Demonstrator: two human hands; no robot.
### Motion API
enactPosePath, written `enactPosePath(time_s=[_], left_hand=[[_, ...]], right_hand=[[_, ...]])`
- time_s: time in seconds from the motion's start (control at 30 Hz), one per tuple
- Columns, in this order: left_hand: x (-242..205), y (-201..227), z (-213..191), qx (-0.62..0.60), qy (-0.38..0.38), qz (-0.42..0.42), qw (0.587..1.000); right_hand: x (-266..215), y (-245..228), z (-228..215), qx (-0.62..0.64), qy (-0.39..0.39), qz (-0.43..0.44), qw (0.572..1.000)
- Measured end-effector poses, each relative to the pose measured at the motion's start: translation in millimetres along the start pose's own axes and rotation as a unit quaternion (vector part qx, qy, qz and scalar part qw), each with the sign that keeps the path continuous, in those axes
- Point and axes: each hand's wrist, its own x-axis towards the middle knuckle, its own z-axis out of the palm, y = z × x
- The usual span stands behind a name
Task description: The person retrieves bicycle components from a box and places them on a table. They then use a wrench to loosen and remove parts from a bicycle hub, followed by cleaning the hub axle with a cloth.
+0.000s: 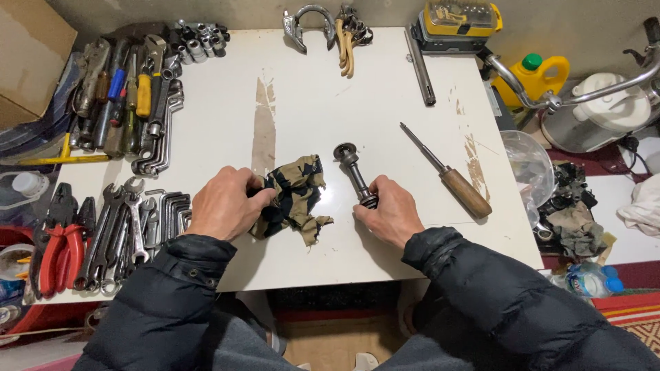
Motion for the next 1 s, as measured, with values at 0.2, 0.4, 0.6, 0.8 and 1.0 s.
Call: enactPosePath(time_s=[0.2, 0.4, 0.6, 0.8, 1.0], left_hand=[[0.7, 1.3, 2.1, -0.01, 0.022, 0.026, 0.999], [1.9, -1.7, 9.5, -0.012, 0.039, 0.044, 0.998], [2.3, 2.0, 11.8, 0.012, 0.05, 0.065, 0.997], [8.4, 6.0, 20.1, 0.019, 0.058, 0.095, 0.994], [-8.1, 36.6, 8.7, 0.01, 0.086, 0.103, 0.991]], right_hand=[[-1.9, -2.2, -13.3, -0.046, -0.025, -0.037, 0.998], [-6.8, -1.4, -49.7, -0.055, -0.097, -0.047, 0.993], [-0.4, 33.9, -95.5, -0.063, -0.003, -0.046, 0.997], [19.6, 107.4, -114.5, -0.247, 0.087, -0.001, 0.965], [7.6, 105.5, -83.2, -0.244, 0.122, 0.008, 0.962]])
